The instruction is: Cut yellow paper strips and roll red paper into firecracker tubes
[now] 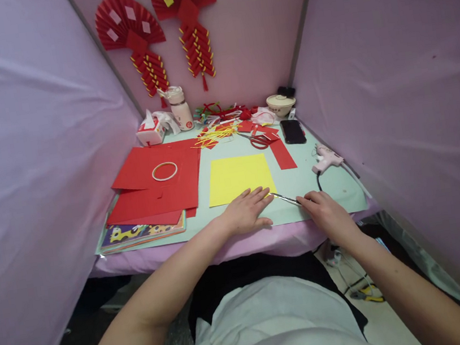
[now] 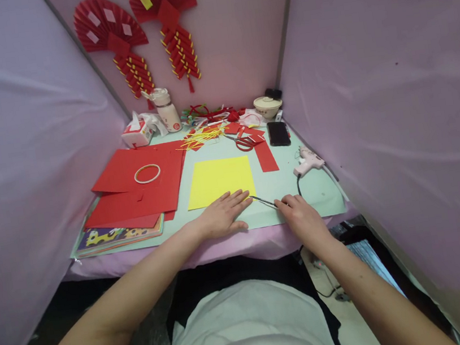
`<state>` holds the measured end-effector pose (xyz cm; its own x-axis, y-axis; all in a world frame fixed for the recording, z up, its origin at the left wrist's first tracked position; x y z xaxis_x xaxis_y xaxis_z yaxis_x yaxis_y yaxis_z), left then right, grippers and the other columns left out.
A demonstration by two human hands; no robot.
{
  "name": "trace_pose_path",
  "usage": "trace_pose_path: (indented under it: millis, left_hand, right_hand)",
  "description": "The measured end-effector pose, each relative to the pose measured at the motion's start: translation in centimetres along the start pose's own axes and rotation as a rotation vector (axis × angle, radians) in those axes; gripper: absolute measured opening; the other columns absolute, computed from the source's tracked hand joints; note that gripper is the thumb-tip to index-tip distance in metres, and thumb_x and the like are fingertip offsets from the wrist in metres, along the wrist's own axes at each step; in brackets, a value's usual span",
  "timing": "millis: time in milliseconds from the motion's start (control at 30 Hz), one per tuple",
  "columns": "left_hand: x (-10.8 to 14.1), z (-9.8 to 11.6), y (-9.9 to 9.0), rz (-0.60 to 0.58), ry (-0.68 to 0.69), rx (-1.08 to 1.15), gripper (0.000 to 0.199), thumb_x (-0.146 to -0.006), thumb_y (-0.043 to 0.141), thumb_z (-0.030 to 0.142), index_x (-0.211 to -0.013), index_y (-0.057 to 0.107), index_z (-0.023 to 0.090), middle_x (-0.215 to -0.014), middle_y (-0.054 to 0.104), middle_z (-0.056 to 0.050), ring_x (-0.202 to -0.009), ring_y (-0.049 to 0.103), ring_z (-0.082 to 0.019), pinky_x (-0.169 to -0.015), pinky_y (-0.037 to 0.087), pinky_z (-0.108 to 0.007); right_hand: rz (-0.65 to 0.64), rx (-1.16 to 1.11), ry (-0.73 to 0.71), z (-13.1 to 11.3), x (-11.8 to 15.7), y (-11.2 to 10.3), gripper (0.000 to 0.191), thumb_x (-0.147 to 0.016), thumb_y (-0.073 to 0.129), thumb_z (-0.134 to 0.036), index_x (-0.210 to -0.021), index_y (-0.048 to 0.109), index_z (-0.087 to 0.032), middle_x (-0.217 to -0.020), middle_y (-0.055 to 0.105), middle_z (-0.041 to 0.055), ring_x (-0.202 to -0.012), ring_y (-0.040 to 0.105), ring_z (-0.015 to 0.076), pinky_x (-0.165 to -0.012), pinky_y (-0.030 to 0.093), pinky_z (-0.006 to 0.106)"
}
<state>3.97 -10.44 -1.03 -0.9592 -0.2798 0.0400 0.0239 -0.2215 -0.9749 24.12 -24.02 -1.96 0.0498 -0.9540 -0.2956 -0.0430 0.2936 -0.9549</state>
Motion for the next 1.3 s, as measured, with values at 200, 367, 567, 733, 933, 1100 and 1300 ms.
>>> trace_pose_path:
  millis: [200, 367, 567, 733, 933, 1100, 1300]
  left_hand:
    - [-0.6, 0.1, -0.6, 0.013, 0.014, -0.048, 0.078, -0.093, 0.042, 0.070, -0.156, 0.032, 0.025, -0.163, 0.031, -0.008, -0.148, 0.028, -0.032, -0.116, 0.024, -0.048]
    - [-1.0, -0.1, -0.7, -0.032, 0.059, -0.046, 0.082, -0.093, 0.039, 0.071, -0.158, 0.026, 0.022, -0.166, 0.021, -0.009, -0.153, 0.013, -0.031, -0.121, 0.010, -0.051]
    - [-1.1, 0.0, -0.6, -0.074, 0.049, -0.035, 0.083, -0.093, 0.039, 0.072, -0.159, 0.023, 0.024, -0.167, 0.015, -0.009, -0.154, 0.010, -0.030, -0.122, 0.009, -0.051]
    - [-1.2, 0.1, -0.6, -0.063, 0.042, -0.045, 0.085, -0.093, 0.039, 0.073, -0.159, 0.023, 0.023, -0.166, 0.016, -0.010, -0.154, 0.011, -0.030, -0.122, 0.009, -0.050]
    - [-1.2, 0.1, -0.5, -0.066, 0.047, -0.059, 0.086, -0.092, 0.039, 0.074, -0.159, 0.023, 0.022, -0.166, 0.016, -0.011, -0.154, 0.011, -0.030, -0.122, 0.009, -0.050]
    - [-1.2, 0.1, -0.5, -0.068, 0.043, -0.051, 0.088, -0.091, 0.040, 0.074, -0.159, 0.023, 0.022, -0.166, 0.015, -0.011, -0.154, 0.010, -0.030, -0.122, 0.008, -0.050]
    - [-1.2, 0.0, -0.4, -0.062, 0.049, -0.045, 0.088, -0.090, 0.040, 0.075, -0.159, 0.024, 0.022, -0.166, 0.016, -0.011, -0.154, 0.011, -0.030, -0.122, 0.009, -0.051]
  right_hand:
    - [0.032, 0.046, -0.017, 0.7, -0.1, 0.3, 0.036, -0.096, 0.043, -0.015, -0.126, 0.063, -0.017, -0.107, 0.064, 0.0119, -0.094, 0.055, 0.0242, -0.074, 0.046, 0.031]
    - [0.002, 0.081, -0.046, 0.9, 0.2, 0.1, 0.038, -0.095, 0.046, -0.010, -0.129, 0.062, -0.014, -0.109, 0.064, 0.0121, -0.095, 0.055, 0.0230, -0.076, 0.045, 0.029]
    - [-0.030, 0.080, -0.042, 0.6, 0.0, -0.1, 0.039, -0.095, 0.047, -0.011, -0.131, 0.061, -0.013, -0.110, 0.063, 0.0125, -0.097, 0.054, 0.0246, -0.078, 0.045, 0.030]
    - [-0.036, 0.071, -0.058, 0.4, -0.1, -0.3, 0.039, -0.095, 0.046, -0.010, -0.131, 0.060, -0.011, -0.109, 0.062, 0.0135, -0.097, 0.052, 0.0251, -0.079, 0.046, 0.031]
    - [-0.048, 0.068, -0.087, 0.3, -0.1, -0.8, 0.040, -0.092, 0.049, -0.008, -0.130, 0.060, -0.011, -0.109, 0.063, 0.0143, -0.096, 0.051, 0.0256, -0.080, 0.047, 0.033]
    - [-0.060, 0.062, -0.087, 0.2, -0.2, -0.7, 0.040, -0.092, 0.048, -0.007, -0.130, 0.060, -0.009, -0.108, 0.063, 0.0142, -0.094, 0.051, 0.0256, -0.082, 0.048, 0.034]
    - [-0.079, 0.037, -0.096, -0.1, -0.3, -0.8, 0.040, -0.092, 0.048, -0.008, -0.131, 0.059, -0.009, -0.108, 0.062, 0.0148, -0.095, 0.052, 0.0255, -0.081, 0.049, 0.034]
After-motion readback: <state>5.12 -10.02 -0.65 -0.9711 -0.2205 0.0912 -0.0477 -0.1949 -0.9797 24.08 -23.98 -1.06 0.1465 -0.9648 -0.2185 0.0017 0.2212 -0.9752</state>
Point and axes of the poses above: each hand's wrist, its own x-axis away from the middle knuckle, its own y-axis out of the palm, z = x × y, the point moved 3 cm from there along -x, towards the middle knuckle
